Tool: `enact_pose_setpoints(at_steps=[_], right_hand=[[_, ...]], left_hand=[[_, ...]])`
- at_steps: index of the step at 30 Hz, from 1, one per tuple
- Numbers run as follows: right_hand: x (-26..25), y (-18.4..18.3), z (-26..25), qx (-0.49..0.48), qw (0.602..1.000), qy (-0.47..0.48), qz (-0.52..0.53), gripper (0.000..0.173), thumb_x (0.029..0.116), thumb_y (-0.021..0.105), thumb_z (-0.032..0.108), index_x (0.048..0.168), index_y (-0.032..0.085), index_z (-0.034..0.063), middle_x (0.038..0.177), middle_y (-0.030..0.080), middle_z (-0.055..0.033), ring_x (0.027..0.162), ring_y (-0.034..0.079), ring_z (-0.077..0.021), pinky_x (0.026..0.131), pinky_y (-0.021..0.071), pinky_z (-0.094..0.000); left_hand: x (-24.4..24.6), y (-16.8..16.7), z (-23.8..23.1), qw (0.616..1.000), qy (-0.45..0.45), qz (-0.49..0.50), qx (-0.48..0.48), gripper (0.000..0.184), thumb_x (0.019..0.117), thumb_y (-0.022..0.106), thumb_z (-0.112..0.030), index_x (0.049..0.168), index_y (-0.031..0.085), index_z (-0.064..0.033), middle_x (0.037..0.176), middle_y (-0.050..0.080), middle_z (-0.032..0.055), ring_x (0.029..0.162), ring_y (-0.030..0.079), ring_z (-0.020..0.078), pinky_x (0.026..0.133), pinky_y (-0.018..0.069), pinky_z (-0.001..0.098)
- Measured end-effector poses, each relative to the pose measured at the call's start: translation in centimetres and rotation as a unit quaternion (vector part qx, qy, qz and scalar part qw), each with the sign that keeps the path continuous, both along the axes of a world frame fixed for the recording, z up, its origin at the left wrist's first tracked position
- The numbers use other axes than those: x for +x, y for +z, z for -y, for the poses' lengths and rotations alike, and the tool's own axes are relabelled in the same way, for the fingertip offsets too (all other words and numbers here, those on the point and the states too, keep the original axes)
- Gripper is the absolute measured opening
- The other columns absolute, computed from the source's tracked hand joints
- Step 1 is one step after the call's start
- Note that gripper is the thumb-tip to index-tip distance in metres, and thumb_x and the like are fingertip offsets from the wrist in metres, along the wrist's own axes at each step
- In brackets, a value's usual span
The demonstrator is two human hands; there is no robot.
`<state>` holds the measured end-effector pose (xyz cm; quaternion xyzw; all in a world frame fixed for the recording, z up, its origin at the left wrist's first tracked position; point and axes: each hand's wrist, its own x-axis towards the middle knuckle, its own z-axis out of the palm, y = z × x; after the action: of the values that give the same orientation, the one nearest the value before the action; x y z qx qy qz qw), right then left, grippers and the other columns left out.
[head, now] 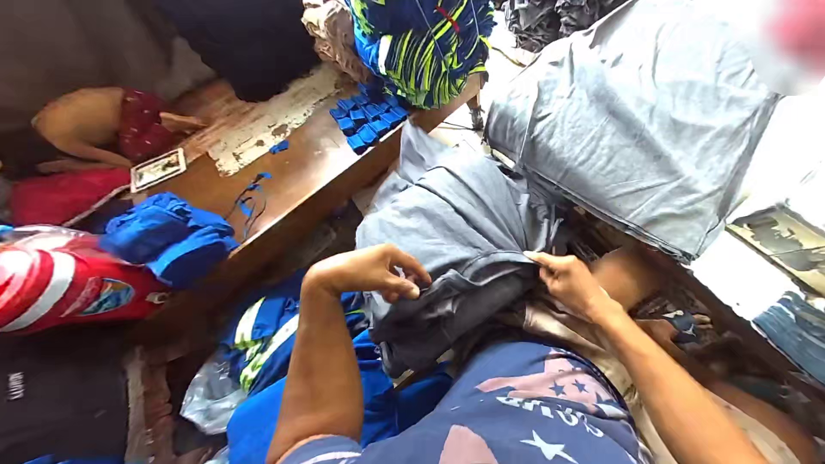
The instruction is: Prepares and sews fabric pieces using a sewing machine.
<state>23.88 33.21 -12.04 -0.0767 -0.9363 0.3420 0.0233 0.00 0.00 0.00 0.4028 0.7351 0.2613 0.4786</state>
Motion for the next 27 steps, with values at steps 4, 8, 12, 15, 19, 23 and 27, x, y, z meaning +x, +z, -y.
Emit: enact_pose_setpoints(at_steps=[4,8,12,15,19,23,27], right_hand=[[1.8,-1.0,1.2,-0.037,0.996,-0.021,0.076,0.055,0.1012,0.047,0.02,0.154,0.05,0.035,0.08,0.071,-0.0086,0.07,0.067,-0.0262,0.071,0.0564,-0.0528],[1.3,-0.5,0.8,-0.054,0.995,-0.028,0.085,0.055,0.1009,0.048,0.019,0.153,0.05,0.0372,0.089,0.074,-0.0086,0.077,0.07,-0.0265,0.074,0.0575,-0.0537],[1.2,-0.1,1.0,-0.063,0.991,-0.036,0.113,0.056,0.1014,0.048,0.021,0.154,0.048,0.0388,0.093,0.075,-0.009,0.08,0.071,-0.0276,0.076,0.0574,-0.0545],[1.1,0.5,0.5,-0.079,0.988,-0.028,0.129,0.055,0.1021,0.049,0.023,0.154,0.048,0.0396,0.096,0.075,-0.0092,0.083,0.072,-0.028,0.078,0.0574,-0.0552],[0.5,2.0,-1.2,-0.131,0.983,0.006,0.128,0.045,0.1045,0.052,0.03,0.149,0.056,0.033,0.11,0.076,-0.0056,0.095,0.072,-0.0227,0.088,0.0572,-0.0519],[-2.2,3.9,-3.1,-0.219,0.974,0.024,0.056,0.032,0.1031,0.06,0.036,0.126,0.072,0.0172,0.096,0.075,-0.0007,0.08,0.068,-0.0091,0.078,0.0583,-0.0342],[-7.1,5.5,-4.4,-0.269,0.963,-0.024,0.009,0.034,0.1041,0.055,0.046,0.105,0.072,0.017,0.074,0.063,0.0035,0.063,0.058,-0.0084,0.06,0.0518,-0.033]], left_hand=[[-4.4,0.1,-5.2,0.986,0.113,-0.091,0.087,0.027,0.1023,0.06,-0.015,0.125,0.071,-0.0078,0.112,0.074,0.0092,0.086,0.072,0.0203,0.079,0.0615,0.0431],[-11.0,-2.0,-15.2,0.949,0.26,-0.085,0.158,0.039,0.1062,0.056,-0.036,0.134,0.064,-0.0105,0.119,0.071,0.0073,0.084,0.067,0.0138,0.073,0.0571,0.0345],[-15.7,-5.5,-23.9,0.973,0.206,-0.005,0.102,0.069,0.1036,0.059,-0.044,0.159,0.032,-0.0128,0.141,0.061,0.0118,0.093,0.069,0.018,0.078,0.0583,0.0357],[-17.4,-8.2,-27.7,0.983,0.144,0.05,0.106,0.047,0.1016,0.064,-0.034,0.14,0.05,-0.0118,0.104,0.071,0.0056,0.068,0.063,0.0093,0.06,0.0528,0.0252],[-17.2,-8.5,-27.9,0.985,0.119,0.076,0.102,0.015,0.1026,0.062,-0.02,0.107,0.064,-0.0066,0.074,0.063,-0.0023,0.052,0.049,0.0023,0.049,0.0421,0.0192],[-14.8,-7.2,-24.7,0.972,0.195,0.021,0.132,0.019,0.108,0.053,-0.024,0.108,0.06,-0.0071,0.068,0.053,-0.0047,0.052,0.044,0.0043,0.049,0.0395,0.0218],[-12.5,-7.9,-22.3,0.952,0.25,-0.048,0.168,0.029,0.1106,0.046,-0.027,0.102,0.062,-0.004,0.066,0.054,-0.0021,0.052,0.046,0.0074,0.05,0.0412,0.0252]])
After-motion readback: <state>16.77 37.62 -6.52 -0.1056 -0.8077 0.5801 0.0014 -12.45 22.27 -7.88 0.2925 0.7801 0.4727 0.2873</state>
